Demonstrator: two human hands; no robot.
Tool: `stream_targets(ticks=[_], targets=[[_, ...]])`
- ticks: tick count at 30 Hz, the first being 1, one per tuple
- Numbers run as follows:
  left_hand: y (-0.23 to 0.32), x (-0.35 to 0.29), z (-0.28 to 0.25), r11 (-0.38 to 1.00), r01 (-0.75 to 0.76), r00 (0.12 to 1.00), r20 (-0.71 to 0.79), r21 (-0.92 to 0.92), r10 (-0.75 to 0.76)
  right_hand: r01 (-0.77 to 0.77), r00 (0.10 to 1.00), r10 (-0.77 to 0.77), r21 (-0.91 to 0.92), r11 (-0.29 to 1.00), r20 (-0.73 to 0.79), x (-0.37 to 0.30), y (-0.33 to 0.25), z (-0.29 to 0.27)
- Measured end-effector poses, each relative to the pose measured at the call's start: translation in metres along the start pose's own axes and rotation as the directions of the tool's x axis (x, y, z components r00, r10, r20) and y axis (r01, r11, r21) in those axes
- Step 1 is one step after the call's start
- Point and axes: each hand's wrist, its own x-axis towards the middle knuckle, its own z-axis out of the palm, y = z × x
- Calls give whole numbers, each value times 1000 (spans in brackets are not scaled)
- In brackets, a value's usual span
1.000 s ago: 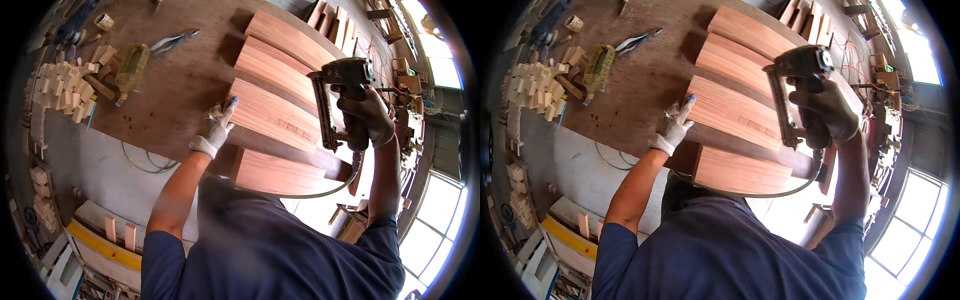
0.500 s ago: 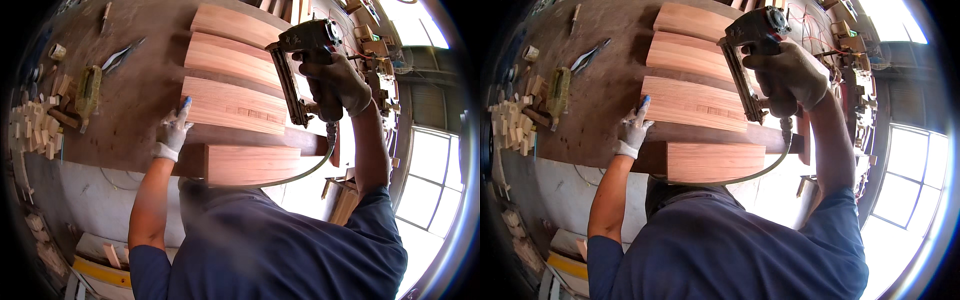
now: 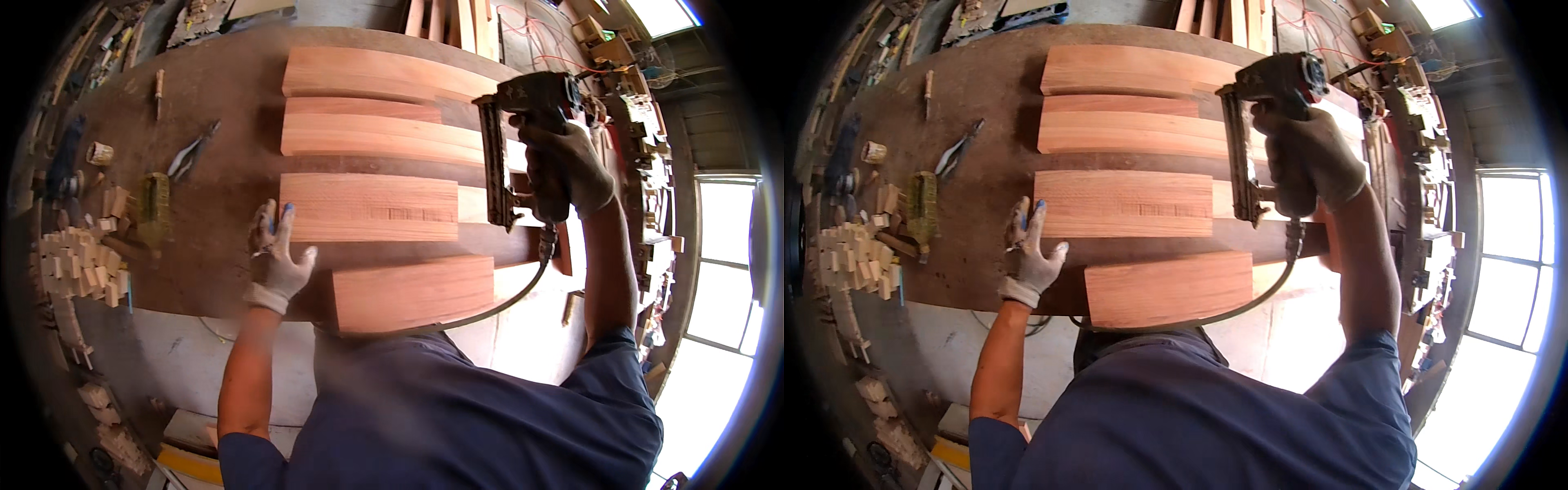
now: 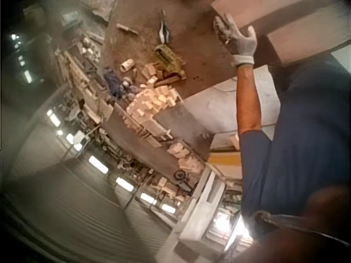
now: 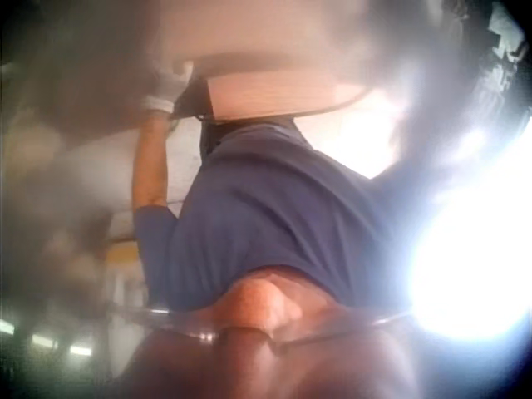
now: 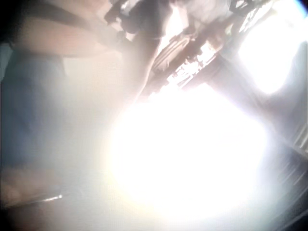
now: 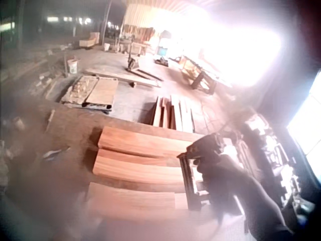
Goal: The person applies glue to small wooden blocks and stacks them on a workbench. They then use a nail gun to fasten a larger wooden plank to a curved wooden structure, aligning it with other planks.
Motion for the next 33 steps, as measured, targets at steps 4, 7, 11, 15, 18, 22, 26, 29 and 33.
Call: stream_targets(ticks=[4, 7, 11, 15, 18, 22, 26, 29, 33], targets=[[21, 54, 21, 993, -119, 992, 35, 18, 119, -8, 1000, 7, 57, 998, 19, 15, 8, -1], [24, 93, 52, 981, -95, 991, 115, 170, 76, 52, 994, -58, 68, 996, 95, 20, 13, 7], [12, 125, 72, 968, -92, 963, 266, 232, 28, 9, 984, 3, -68, 998, 177, 14, 4, 29], [9, 132, 72, 979, -135, 958, 273, 151, 90, -102, 969, 137, -170, 980, 205, 12, -1, 47], [8, 129, 75, 981, -154, 958, 261, 114, 120, -141, 960, 201, -281, 949, 194, 19, 2, 64], [13, 125, 72, 986, -137, 970, 214, 96, 114, -135, 947, 236, -395, 909, 219, 34, 7, 75], [6, 128, 76, 984, -144, 973, 198, 106, 121, -195, 939, 302, -468, 862, 164, 46, -16, 100], [5, 127, 76, 984, -151, 977, 167, 99, 133, -114, 959, 204, -391, 913, 197, 56, -10, 101], [3, 129, 75, 985, -146, 972, 200, 95, 124, -146, 943, 251, -407, 902, 218, 61, -25, 106]])
